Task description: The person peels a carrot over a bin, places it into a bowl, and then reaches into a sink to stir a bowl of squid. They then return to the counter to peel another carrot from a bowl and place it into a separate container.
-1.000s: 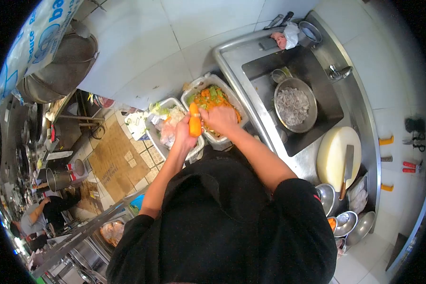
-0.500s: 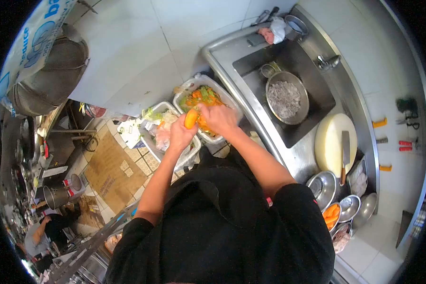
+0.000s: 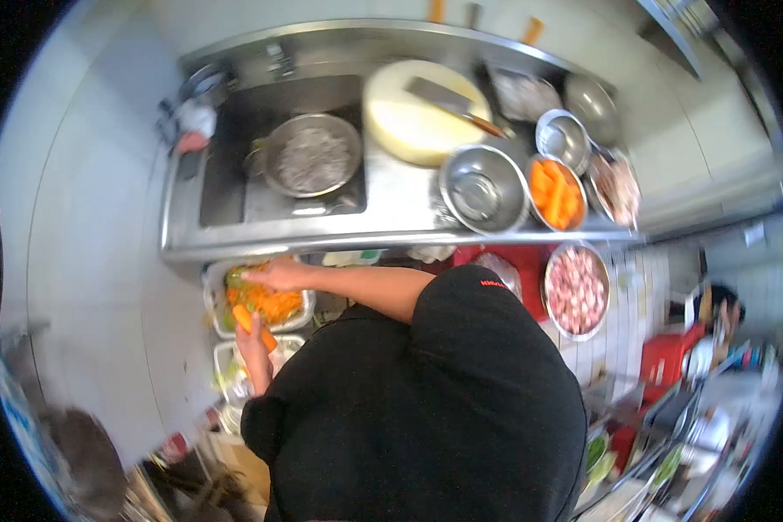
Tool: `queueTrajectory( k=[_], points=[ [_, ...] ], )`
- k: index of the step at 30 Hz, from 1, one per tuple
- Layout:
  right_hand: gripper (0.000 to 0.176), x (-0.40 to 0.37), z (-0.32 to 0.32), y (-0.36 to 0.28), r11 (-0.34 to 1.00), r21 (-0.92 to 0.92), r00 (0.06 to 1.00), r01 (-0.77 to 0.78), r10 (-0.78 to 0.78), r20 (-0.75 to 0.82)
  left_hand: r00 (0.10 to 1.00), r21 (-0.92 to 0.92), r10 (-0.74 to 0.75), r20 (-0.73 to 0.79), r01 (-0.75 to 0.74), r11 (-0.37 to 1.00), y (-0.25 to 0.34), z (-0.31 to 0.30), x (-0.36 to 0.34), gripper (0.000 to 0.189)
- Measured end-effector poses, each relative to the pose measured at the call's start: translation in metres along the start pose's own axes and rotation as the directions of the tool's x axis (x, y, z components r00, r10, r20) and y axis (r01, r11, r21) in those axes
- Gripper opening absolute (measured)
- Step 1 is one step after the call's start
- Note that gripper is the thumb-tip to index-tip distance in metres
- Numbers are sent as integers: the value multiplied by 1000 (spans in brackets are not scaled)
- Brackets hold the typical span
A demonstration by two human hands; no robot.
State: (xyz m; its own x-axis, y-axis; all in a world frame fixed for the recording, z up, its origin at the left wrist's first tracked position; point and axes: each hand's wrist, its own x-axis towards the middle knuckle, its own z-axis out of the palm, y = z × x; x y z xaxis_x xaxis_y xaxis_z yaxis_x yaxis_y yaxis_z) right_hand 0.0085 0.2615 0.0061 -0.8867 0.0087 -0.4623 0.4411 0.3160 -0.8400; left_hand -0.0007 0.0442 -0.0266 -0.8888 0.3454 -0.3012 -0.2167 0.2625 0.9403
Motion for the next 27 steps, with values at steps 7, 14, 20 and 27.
queueTrajectory(
  k=[7, 14, 20, 27],
  points=[
    [78, -102, -53, 57, 980, 175, 904, 93, -9, -428, 762, -421, -47, 646, 407, 811, 74, 138, 22, 55],
    [44, -250, -163, 135, 723, 647, 528, 242, 461, -713, 556, 139, -230, 799, 202, 969, 121, 235, 20, 51],
    [63, -401, -248, 249, 907, 408, -398, 103, 413, -819, 593, 275, -363, 719, 237, 932, 84, 234, 45, 38],
    [71, -476, -317, 364, 610, 553, -311, -568, 462, -830, 671, 290, -402, 623, 279, 915, 69, 213, 83, 37]
  ],
)
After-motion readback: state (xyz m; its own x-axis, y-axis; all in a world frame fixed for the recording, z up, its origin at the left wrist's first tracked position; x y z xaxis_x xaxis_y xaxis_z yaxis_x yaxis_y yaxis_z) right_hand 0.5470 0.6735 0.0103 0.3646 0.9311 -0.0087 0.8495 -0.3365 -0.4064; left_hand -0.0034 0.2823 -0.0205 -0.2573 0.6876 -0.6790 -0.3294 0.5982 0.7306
